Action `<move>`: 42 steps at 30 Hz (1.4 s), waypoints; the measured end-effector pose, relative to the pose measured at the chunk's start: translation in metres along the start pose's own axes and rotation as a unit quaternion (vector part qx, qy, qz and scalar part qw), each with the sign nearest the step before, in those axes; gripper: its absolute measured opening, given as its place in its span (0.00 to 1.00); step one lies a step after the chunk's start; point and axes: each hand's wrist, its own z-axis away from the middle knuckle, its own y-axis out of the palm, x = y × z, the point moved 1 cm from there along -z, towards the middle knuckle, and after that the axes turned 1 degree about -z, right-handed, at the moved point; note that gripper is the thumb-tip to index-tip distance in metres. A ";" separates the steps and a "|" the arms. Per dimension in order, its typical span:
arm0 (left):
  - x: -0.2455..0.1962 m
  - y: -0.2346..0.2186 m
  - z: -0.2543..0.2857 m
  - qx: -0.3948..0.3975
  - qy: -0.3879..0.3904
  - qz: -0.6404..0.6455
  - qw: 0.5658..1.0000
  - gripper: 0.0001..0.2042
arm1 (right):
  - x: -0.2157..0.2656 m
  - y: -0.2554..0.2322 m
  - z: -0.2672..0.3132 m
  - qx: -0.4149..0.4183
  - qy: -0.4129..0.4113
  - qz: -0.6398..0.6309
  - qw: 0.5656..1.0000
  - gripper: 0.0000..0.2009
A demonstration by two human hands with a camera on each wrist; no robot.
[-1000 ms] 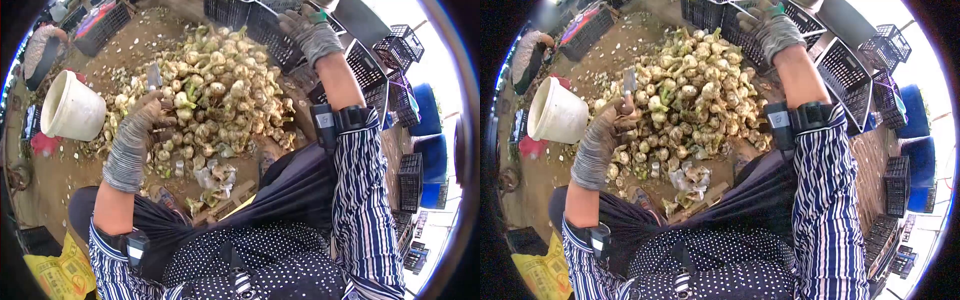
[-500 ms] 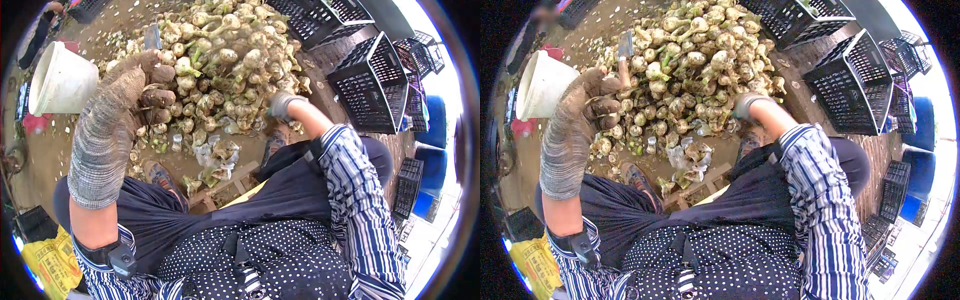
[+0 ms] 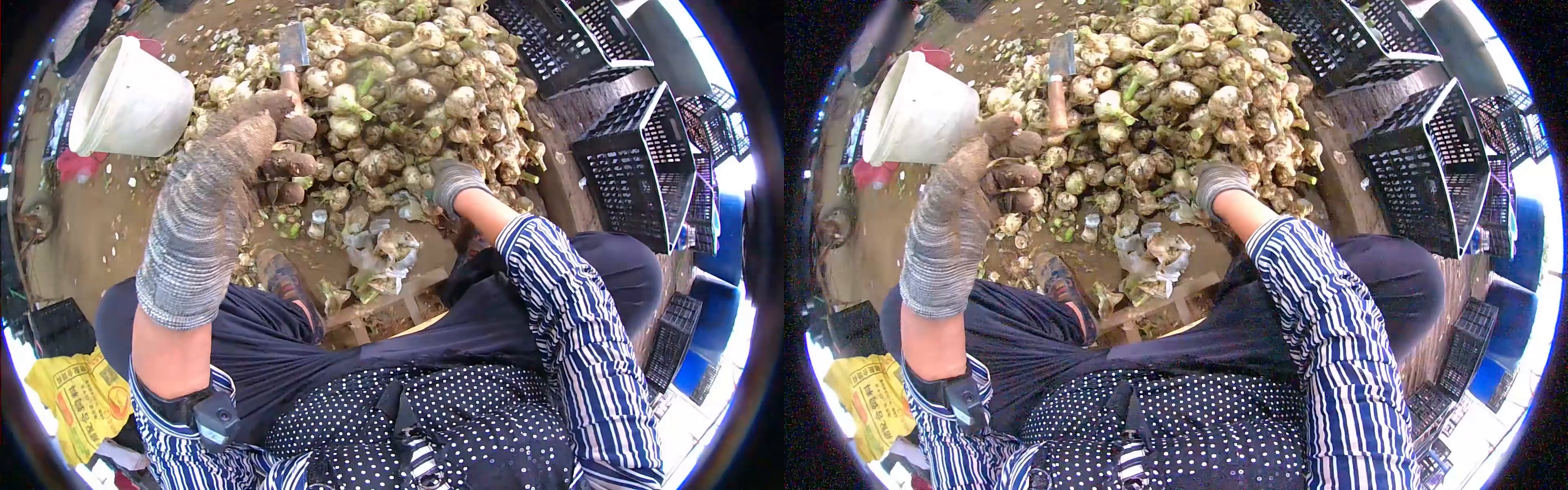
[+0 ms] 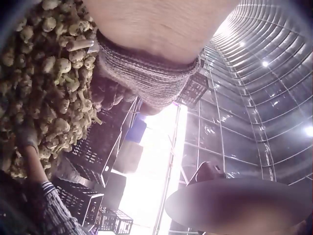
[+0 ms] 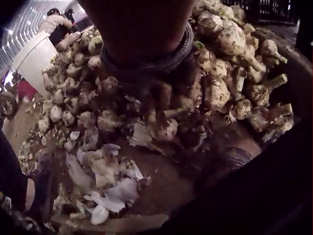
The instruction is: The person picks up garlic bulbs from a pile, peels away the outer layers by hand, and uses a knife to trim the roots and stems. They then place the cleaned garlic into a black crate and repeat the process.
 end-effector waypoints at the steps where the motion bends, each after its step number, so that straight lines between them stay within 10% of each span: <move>1: 0.004 -0.003 -0.001 -0.001 0.004 -0.001 1.000 0.21 | 0.001 -0.006 -0.002 0.003 0.031 -0.030 0.999 0.30; 8: 0.048 -0.027 -0.029 -0.001 -0.014 -0.099 0.995 0.29 | 0.050 -0.115 0.071 -0.106 -0.292 -0.365 0.878 0.31; 10: 0.026 -0.003 -0.020 -0.039 -0.221 -0.073 0.972 0.33 | 0.076 -0.154 0.125 -0.115 -0.364 -0.392 0.837 0.28; 11: 0.026 0.000 -0.014 0.003 -0.167 -0.064 0.984 0.34 | 0.085 -0.164 0.137 -0.115 -0.375 -0.397 0.830 0.26; 15: 0.022 0.005 0.001 0.088 -0.052 0.013 0.995 0.32 | 0.095 -0.174 0.181 -0.300 -0.405 -0.353 0.788 0.27; 24: 0.049 -0.001 -0.016 0.072 -0.011 -0.032 0.997 0.20 | 0.104 -0.164 0.201 -0.227 -0.248 -0.296 0.894 0.19; 26: 0.019 -0.001 0.006 0.072 -0.168 -0.091 0.979 0.26 | 0.103 -0.160 0.193 -0.197 -0.219 -0.291 0.910 0.17; 42: 0.005 0.007 0.016 0.067 -0.063 -0.017 0.996 0.33 | 0.088 -0.157 0.186 -0.029 -0.304 -0.587 0.750 0.14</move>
